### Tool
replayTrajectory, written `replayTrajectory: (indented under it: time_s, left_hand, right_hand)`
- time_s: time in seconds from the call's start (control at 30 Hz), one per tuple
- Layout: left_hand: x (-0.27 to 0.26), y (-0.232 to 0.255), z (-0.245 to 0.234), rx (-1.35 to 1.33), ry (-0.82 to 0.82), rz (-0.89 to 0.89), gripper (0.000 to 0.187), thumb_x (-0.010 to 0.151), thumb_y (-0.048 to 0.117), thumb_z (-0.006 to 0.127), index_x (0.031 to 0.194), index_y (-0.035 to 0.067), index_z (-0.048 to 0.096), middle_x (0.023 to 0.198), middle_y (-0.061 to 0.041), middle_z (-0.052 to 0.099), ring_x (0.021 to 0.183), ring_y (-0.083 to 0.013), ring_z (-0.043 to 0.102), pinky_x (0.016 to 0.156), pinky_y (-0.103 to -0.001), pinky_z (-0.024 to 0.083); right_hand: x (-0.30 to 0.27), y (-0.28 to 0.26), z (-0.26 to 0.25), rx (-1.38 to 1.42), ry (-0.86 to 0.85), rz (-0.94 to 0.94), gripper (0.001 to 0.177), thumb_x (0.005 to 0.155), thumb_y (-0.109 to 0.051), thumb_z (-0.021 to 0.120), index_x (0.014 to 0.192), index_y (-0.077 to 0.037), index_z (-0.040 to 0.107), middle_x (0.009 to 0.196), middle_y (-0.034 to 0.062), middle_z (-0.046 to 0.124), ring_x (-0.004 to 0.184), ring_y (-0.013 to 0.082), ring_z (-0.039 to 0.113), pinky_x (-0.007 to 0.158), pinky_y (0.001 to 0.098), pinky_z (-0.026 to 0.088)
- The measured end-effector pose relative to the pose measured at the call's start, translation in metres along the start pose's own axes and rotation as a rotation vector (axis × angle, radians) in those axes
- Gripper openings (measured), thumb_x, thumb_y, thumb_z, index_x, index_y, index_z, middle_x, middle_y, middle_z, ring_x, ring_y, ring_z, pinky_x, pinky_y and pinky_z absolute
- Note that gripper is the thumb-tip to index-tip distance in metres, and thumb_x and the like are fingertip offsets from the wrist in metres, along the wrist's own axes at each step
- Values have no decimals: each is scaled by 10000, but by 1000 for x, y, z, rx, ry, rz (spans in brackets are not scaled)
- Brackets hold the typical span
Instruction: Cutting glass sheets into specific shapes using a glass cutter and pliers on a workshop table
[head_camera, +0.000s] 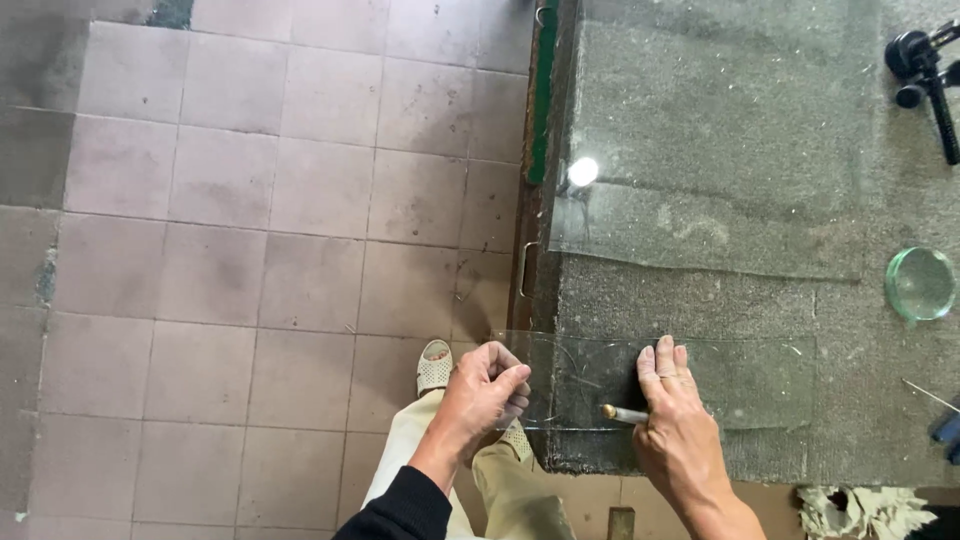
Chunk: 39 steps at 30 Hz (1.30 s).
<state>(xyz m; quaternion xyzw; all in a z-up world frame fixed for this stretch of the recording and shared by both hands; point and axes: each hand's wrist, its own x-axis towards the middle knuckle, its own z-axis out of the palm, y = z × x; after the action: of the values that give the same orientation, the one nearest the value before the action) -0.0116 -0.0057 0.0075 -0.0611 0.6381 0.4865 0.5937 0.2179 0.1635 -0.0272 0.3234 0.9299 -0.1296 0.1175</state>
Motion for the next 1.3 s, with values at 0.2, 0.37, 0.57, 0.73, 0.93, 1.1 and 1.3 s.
replayTrajectory:
  time_s: [0.2, 0.37, 0.57, 0.73, 0.93, 1.1, 1.3]
  left_hand:
    - [31, -28, -12, -161, -24, 116, 127, 1016, 71, 654, 898, 66, 608, 746, -121, 720, 648, -185, 670, 638, -321, 553]
    - [7, -22, -25, -254, 36, 186, 119, 975, 109, 704, 906, 47, 630, 761, -148, 734, 601, -204, 697, 545, -292, 566]
    - [-26, -3, -9, -358, -6, 177, 144, 942, 128, 726, 887, 43, 624, 777, -184, 746, 640, -217, 691, 587, -325, 588]
    - [-41, -5, 29, -375, -76, 11, 106, 950, 113, 697, 903, 24, 665, 881, -188, 751, 765, -277, 725, 670, -351, 580]
    - [-57, -13, 62, -325, -164, -101, 66, 916, 24, 718, 970, -13, 728, 850, -167, 738, 746, -264, 744, 649, -312, 590]
    - [-79, 15, 80, -80, -327, -210, 165, 898, 88, 697, 1047, 21, 674, 889, -213, 768, 742, -257, 731, 657, -268, 557]
    - [-57, -11, 145, 150, -362, -132, 44, 933, 66, 682, 918, 28, 664, 865, -185, 801, 699, -226, 740, 646, -308, 575]
  right_hand:
    - [10, -1, -5, 52, -102, 83, 962, 698, 105, 397, 1615, -113, 206, 1722, 103, 121, 1595, 284, 113, 1217, 430, 296]
    - [14, 9, -4, 177, -180, 84, 981, 685, 79, 460, 1610, -160, 232, 1741, 80, 71, 1610, 265, 62, 1219, 404, 269]
    - [-28, -32, -78, 587, 64, 323, 440, 914, -124, 560, 1330, -186, 686, 1272, 15, 684, 1197, 178, 619, 1034, 312, 431]
    - [-71, -43, -40, 1686, 65, 656, 380, 1029, -167, 547, 1194, 113, 744, 781, 208, 682, 392, 147, 399, 278, 291, 303]
    - [-91, -42, -20, 1900, 135, 692, 209, 994, -126, 656, 921, 65, 696, 602, 94, 503, 333, 57, 270, 267, 241, 134]
    - [-121, 4, -44, 1749, 24, 514, 335, 1009, -131, 683, 729, -28, 530, 536, 17, 340, 432, 90, 240, 375, 268, 153]
    - [-139, 57, -62, 1567, 143, 771, 234, 977, -135, 739, 805, -14, 636, 573, 29, 390, 449, 103, 273, 384, 279, 168]
